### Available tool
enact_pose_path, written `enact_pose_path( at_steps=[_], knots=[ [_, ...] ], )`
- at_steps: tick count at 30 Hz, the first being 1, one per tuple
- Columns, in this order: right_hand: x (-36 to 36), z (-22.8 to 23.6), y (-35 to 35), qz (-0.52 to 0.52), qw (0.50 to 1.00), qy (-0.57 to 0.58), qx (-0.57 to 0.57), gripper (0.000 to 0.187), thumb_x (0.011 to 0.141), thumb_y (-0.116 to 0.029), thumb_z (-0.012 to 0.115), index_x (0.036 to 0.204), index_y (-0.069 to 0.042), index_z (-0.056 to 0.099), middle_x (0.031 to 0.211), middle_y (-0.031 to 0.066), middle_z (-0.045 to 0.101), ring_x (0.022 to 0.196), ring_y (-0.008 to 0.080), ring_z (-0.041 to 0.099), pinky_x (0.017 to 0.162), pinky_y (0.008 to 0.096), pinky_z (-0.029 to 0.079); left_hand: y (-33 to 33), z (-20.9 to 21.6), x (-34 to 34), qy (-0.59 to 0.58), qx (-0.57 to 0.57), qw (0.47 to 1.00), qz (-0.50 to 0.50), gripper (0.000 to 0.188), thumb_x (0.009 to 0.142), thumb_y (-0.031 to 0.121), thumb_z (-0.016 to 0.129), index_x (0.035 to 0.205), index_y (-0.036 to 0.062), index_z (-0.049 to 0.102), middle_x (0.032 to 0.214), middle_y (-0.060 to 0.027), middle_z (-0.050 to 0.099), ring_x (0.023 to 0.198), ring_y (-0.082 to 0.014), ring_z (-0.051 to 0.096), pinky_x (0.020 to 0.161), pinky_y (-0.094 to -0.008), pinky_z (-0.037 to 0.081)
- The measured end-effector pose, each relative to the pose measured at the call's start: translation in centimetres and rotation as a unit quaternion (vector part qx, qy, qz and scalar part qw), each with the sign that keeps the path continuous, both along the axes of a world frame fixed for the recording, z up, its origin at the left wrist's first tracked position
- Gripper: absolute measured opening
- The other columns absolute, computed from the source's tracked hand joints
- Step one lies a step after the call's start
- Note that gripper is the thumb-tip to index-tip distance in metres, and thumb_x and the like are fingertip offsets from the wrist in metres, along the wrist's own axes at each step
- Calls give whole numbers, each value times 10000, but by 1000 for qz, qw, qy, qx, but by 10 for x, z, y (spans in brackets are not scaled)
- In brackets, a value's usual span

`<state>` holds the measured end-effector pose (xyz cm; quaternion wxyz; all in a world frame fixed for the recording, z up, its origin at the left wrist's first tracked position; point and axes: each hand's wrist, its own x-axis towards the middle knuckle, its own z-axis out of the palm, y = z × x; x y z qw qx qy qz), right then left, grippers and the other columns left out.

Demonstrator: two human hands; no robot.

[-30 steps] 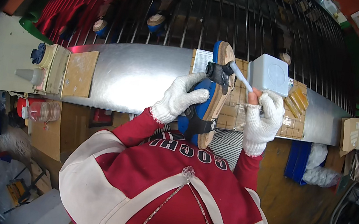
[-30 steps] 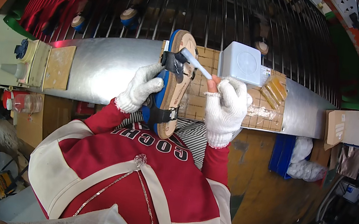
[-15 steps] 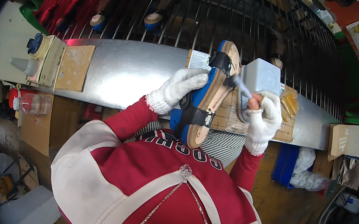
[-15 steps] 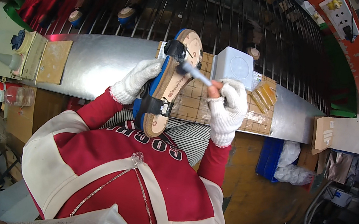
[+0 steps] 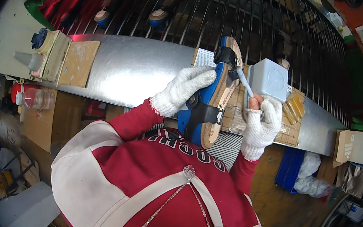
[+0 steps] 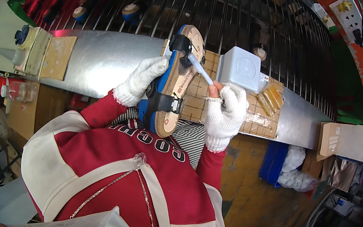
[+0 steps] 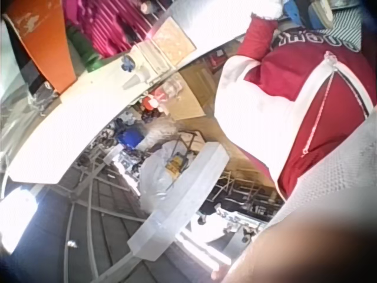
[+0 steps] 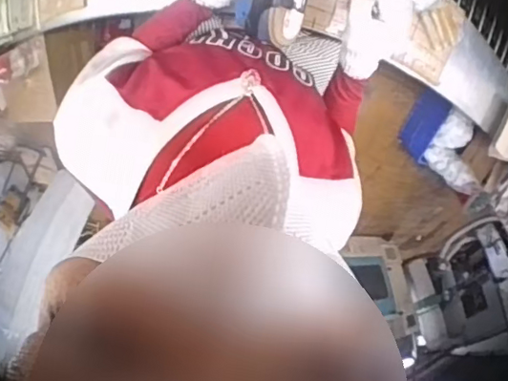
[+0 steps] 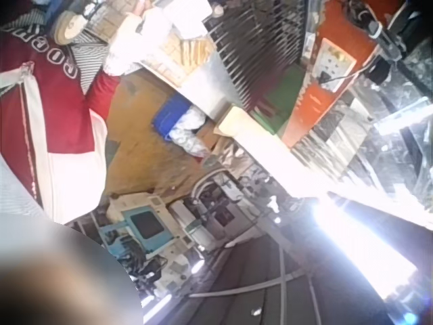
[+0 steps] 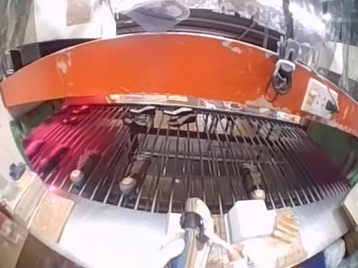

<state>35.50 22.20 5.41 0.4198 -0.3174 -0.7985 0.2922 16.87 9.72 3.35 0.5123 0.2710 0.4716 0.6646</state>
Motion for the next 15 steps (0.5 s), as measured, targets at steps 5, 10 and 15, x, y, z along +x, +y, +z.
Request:
enact_pose_path(
  at_steps=[5,10,15],
  knots=[
    [-3,7,6,-45,986,-35,159,159,827,-113,803,952,-21,768,914,71,631,856,206,582,751,319,450,1,1,-1,17,9,1000,1,675,979,472,614,1408,-37,500,1241,-98,648,1118,-145,630,972,-287,516],
    [0,2,5,-29,987,-38,152,172,797,-138,826,941,-58,775,919,58,654,877,219,590,771,336,445,3,-1,-7,22,-4,1000,0,656,983,465,611,1394,-37,515,1227,-100,654,1110,-143,632,975,-291,514],
    [6,-13,0,-5,994,-26,102,169,770,-145,836,912,-80,771,905,46,667,870,226,590,797,350,420,8,-5,-10,30,-15,999,11,603,1005,457,577,1354,-33,550,1204,-105,665,1092,-144,641,960,-296,525]
  ],
)
